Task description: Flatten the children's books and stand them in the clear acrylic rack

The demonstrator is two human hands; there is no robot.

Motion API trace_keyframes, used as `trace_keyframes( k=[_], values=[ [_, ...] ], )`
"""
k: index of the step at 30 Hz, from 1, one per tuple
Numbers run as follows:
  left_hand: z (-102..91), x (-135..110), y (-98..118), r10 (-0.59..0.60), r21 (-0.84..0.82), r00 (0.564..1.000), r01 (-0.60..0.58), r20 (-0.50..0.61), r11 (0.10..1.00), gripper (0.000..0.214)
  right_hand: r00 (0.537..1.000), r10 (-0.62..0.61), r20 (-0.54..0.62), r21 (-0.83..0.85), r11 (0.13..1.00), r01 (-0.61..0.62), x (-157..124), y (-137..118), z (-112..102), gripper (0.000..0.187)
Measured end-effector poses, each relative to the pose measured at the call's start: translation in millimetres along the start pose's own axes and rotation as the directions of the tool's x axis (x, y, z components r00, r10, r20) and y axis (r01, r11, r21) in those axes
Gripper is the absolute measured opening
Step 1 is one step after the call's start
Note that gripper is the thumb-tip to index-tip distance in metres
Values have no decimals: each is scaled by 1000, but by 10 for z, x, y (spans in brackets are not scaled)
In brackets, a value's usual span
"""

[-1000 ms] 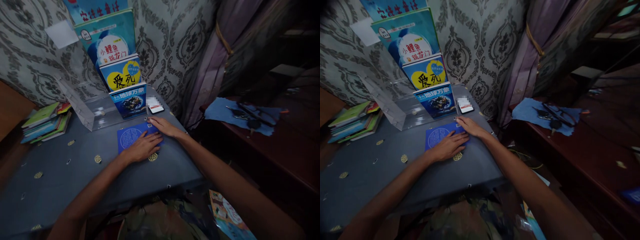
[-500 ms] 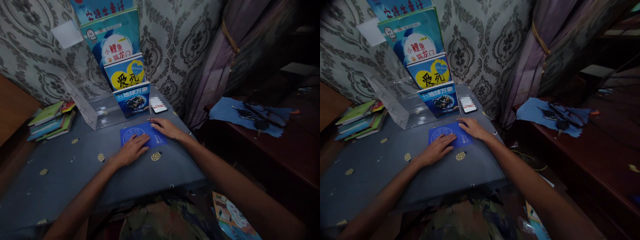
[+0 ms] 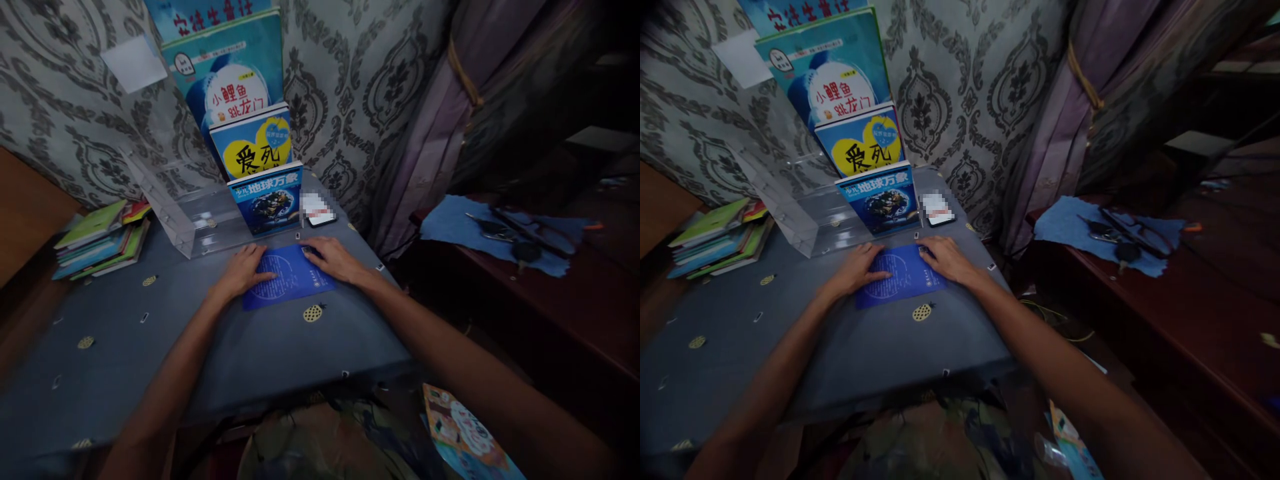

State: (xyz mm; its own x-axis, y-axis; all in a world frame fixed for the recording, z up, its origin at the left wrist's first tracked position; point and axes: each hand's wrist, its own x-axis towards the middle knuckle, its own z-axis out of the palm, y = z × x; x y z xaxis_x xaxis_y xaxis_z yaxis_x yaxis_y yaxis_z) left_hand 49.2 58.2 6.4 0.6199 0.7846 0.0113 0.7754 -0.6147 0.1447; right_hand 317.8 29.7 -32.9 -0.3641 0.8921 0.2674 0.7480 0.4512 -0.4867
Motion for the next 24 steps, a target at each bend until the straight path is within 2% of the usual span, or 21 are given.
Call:
trace_keyframes(
  k=[4,8,13,18,24],
  values=[
    [-94,170,-60,20,43,996,-23,84,999,68,1000,-3,-8,-9,1000,3,-9,-16,10,40],
    [-96,240,-108,4,14,994,-5,108,1000,70,1000,10,-21,-18,1000,-11,-19,-20,12,43],
    [-132,118,-21,-68,-27,991,71,118,997,64,999,21,-35,-40,999,-23,-17,-19,13,44],
    [-189,-41,181,-172,94,975,160,143,983,54,999,25,-40,-56,998,-28,-7,-6,15,40],
    [-249,-57,309,-242,201,962,213,127,956,53,999,30,-36,-109,993,-34,-13,3,28,36]
  ],
)
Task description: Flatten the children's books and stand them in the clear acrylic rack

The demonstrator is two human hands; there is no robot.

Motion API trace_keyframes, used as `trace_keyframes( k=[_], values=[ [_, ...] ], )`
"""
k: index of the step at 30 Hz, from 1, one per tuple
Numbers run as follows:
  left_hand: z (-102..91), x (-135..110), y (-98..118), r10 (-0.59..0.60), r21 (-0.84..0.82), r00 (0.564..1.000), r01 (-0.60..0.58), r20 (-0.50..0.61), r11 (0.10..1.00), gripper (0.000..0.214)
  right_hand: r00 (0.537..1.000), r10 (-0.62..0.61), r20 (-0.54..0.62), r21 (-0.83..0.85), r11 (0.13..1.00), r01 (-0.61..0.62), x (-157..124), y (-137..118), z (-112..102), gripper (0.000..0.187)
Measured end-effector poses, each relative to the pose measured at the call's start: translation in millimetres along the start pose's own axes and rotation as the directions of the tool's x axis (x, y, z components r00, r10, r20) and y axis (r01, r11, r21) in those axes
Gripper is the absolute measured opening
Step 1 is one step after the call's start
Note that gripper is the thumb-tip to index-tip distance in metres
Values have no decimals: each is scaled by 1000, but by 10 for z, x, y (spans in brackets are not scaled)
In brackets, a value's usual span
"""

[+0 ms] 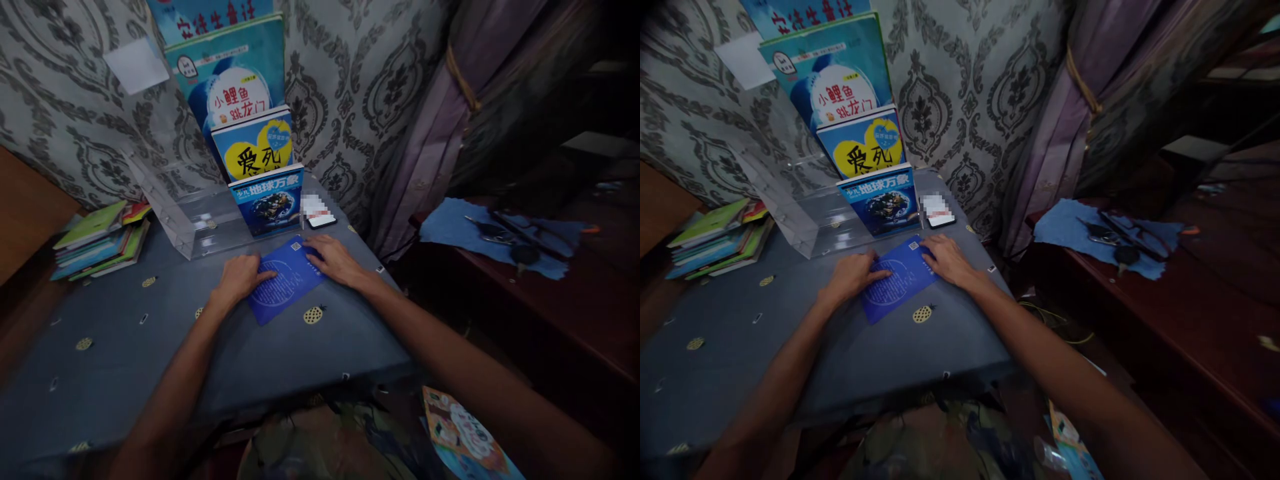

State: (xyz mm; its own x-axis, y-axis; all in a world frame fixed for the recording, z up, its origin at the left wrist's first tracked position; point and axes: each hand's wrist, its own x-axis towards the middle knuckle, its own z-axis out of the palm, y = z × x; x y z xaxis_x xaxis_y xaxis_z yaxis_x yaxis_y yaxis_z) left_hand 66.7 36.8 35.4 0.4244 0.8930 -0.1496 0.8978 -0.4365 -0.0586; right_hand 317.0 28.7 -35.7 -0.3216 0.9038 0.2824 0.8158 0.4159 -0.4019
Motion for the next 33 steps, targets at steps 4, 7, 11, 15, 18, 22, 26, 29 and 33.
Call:
trace_keyframes(
  k=[4,7,11,15,18,22,26,29,33],
  values=[
    [-46,-38,13,5,28,1000,-5,-20,1000,46,1000,26,8,-80,996,-25,6,-44,6,33],
    [-82,-82,46,53,-29,999,-53,3,998,39,998,64,12,-154,986,-62,7,-97,-10,30],
    [-98,-113,143,309,-365,911,-199,274,910,42,996,93,-4,-216,972,-92,-8,-150,-55,29],
    [-27,-111,217,471,-592,811,-201,346,781,45,990,139,-30,-251,958,-142,-24,-162,-69,29],
    [58,-101,245,442,-540,874,-277,202,795,42,987,149,-67,-273,948,-162,-28,-163,-26,29],
    [188,-89,311,304,-382,952,-292,-31,877,30,984,150,-91,-303,937,-171,-30,-208,61,32],
    [327,-74,384,243,-241,941,-299,-236,924,21,986,157,-63,-319,932,-169,-41,-292,95,35],
    [434,-50,400,192,-188,923,-265,-335,946,29,989,136,-56,-326,934,-147,-59,-344,96,37],
    [546,1,385,129,-226,927,-217,-351,950,44,994,87,-65,-342,934,-104,-78,-402,132,40]
  ],
)
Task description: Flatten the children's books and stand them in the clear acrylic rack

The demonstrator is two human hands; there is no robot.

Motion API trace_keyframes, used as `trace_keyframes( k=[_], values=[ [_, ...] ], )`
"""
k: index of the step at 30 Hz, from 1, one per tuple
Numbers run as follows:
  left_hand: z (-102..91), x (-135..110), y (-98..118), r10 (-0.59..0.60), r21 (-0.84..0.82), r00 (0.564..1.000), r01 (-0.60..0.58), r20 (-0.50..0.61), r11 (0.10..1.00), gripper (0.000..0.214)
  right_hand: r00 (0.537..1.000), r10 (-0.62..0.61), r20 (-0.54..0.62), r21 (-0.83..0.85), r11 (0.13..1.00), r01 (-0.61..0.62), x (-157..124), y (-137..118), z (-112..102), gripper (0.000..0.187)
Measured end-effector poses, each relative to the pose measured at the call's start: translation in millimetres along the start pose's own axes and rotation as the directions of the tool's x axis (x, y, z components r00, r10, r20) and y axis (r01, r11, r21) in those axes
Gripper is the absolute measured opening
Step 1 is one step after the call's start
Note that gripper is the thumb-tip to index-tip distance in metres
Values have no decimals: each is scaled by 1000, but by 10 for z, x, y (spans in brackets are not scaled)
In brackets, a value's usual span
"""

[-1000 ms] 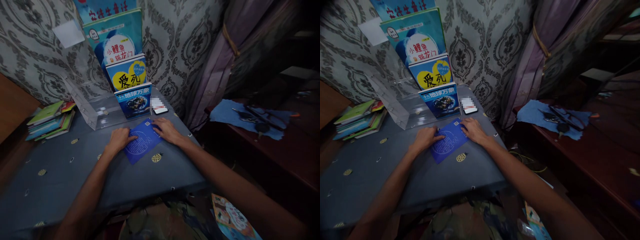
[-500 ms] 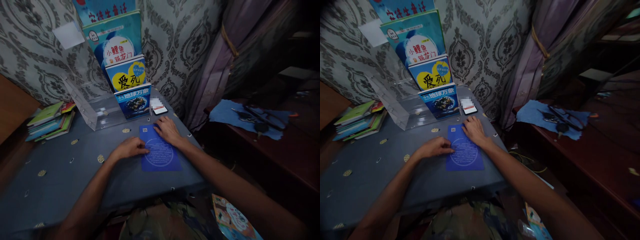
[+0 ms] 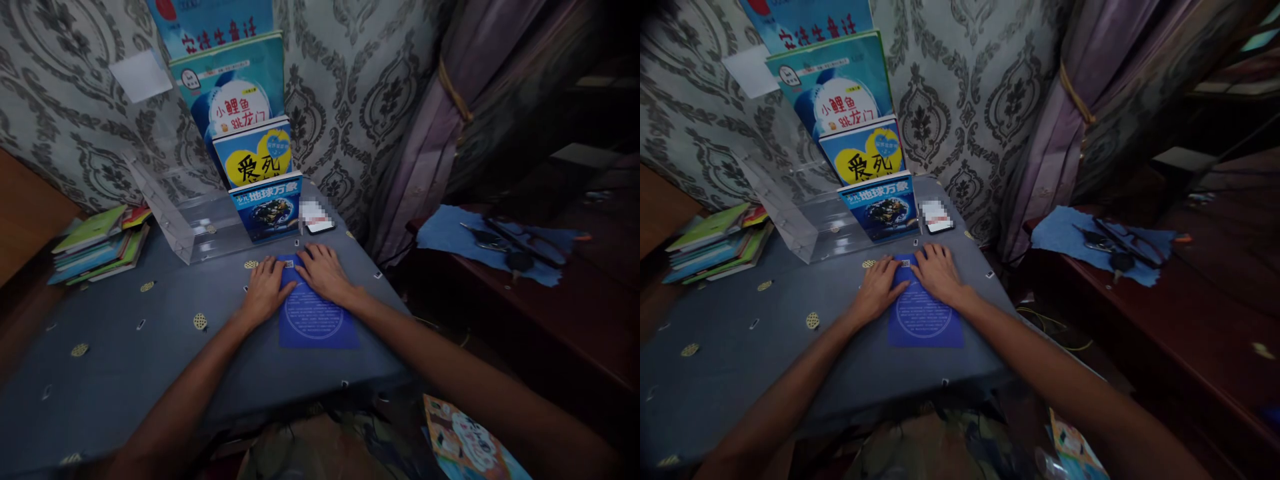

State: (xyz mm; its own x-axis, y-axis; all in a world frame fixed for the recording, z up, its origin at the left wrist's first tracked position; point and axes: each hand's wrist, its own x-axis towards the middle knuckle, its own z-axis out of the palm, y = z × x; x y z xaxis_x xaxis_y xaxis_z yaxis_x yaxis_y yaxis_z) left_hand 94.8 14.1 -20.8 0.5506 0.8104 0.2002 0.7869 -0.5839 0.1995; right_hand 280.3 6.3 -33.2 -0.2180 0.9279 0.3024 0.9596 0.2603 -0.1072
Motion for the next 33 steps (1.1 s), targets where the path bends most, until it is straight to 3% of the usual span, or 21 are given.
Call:
trace_keyframes(
  k=[6,10,15,18,20,22,24,26,33],
  values=[
    [36,49,-86,-2,-127,1000,-1,-22,992,41,999,-52,7,19,998,51,-12,-135,22,38],
    [48,87,-174,-3,-372,996,-32,-94,928,36,998,-59,34,35,998,58,-4,-204,-44,34],
    [67,139,-287,-199,-723,973,55,-116,688,33,997,-47,67,43,998,44,31,-228,-131,33],
    [21,158,-335,-312,-861,950,143,-18,487,30,997,-39,70,43,998,36,52,-215,-138,38],
    [-21,160,-346,-362,-935,929,192,75,298,29,997,-39,65,37,999,36,57,-205,-130,40],
    [-54,155,-337,-375,-967,911,229,174,109,29,998,-40,52,35,999,38,58,-197,-118,39],
    [-69,149,-312,-361,-965,898,263,251,-16,29,998,-39,40,42,998,37,57,-190,-107,39],
    [-74,144,-283,-350,-956,891,282,291,-76,28,999,-34,37,58,998,32,57,-182,-100,39],
    [-142,146,-268,-341,-940,876,306,341,-154,31,999,-16,43,105,994,12,65,-139,-102,41]
  ],
)
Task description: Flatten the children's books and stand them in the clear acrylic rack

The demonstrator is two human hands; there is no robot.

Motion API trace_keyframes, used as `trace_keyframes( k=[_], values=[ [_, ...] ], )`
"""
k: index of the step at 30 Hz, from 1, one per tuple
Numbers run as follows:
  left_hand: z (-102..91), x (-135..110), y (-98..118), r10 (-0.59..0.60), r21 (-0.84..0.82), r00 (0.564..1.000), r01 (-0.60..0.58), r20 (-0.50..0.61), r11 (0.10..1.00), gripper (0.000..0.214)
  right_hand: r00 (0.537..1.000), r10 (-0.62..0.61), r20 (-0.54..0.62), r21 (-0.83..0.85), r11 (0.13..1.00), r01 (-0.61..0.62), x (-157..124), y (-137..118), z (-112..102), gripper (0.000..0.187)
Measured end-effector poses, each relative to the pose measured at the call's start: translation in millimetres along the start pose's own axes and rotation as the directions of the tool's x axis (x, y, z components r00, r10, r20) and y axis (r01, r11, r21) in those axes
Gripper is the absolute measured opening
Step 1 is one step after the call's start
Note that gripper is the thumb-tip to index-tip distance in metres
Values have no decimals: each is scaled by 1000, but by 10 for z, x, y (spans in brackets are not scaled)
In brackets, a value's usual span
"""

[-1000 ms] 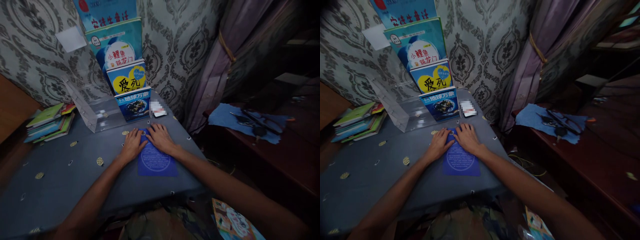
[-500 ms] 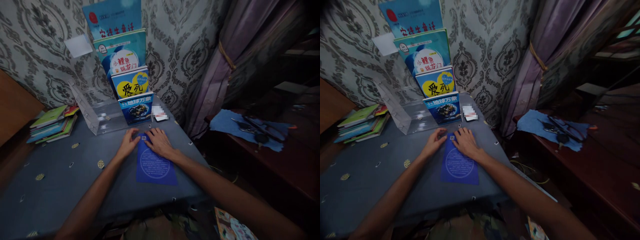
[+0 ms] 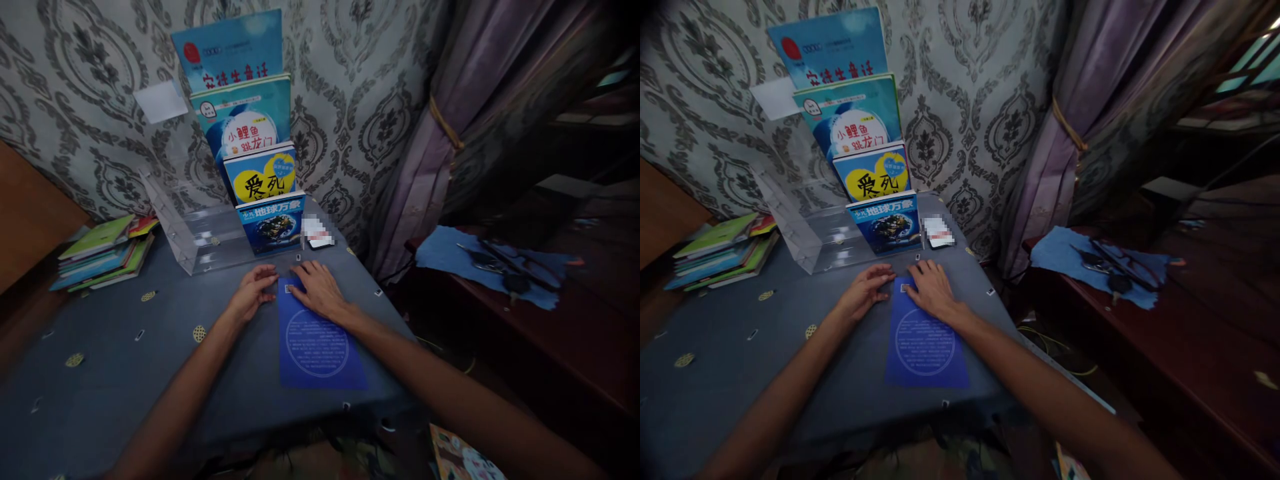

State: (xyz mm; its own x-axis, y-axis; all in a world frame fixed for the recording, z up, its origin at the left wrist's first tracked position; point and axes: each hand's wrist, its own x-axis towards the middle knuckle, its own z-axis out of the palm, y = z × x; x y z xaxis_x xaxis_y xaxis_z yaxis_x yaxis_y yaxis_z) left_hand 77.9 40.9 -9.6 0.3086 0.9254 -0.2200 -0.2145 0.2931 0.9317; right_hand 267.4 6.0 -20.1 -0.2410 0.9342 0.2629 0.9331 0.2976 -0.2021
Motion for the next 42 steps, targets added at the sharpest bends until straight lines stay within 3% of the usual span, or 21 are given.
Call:
trace_keyframes(
  k=[7,11,13,15,18,20,22,26,31,36,39,42],
  values=[
    [21,-29,-7,-55,-13,992,57,115,998,31,1000,-24,4,39,999,24,0,34,2,38],
    [26,-21,-69,48,224,988,-81,149,971,32,1000,-24,-4,40,999,24,-5,37,-2,36],
    [35,-34,-92,185,491,971,-237,153,838,25,1000,-22,-3,43,999,22,-6,38,-8,34],
    [62,-73,-106,303,743,932,-344,198,574,20,1000,-21,0,46,999,21,-5,39,-15,31],
    [124,-157,-112,295,915,914,-346,280,205,28,1000,-23,1,54,998,23,-3,42,-16,29],
    [158,-196,-105,234,944,925,-322,298,70,40,1000,-26,-4,60,998,26,-5,45,-8,28],
    [169,-207,-94,198,949,932,-313,302,26,51,999,-31,-17,69,997,33,-7,53,6,29],
    [140,-182,-82,191,942,934,-323,302,91,54,998,-40,-42,91,995,43,-5,76,19,29],
    [95,-146,-93,102,943,957,-287,273,167,32,1000,-13,-28,125,992,16,2,112,-28,30],
    [23,-64,-41,235,865,936,-336,262,373,19,990,112,-80,285,955,-85,-2,239,-38,36],
    [-44,-28,31,313,754,938,-312,148,578,22,968,228,-108,495,857,-147,41,373,29,49],
    [-104,-27,125,378,647,925,-303,24,699,27,947,320,-37,745,640,-187,111,481,109,59]
  ],
)
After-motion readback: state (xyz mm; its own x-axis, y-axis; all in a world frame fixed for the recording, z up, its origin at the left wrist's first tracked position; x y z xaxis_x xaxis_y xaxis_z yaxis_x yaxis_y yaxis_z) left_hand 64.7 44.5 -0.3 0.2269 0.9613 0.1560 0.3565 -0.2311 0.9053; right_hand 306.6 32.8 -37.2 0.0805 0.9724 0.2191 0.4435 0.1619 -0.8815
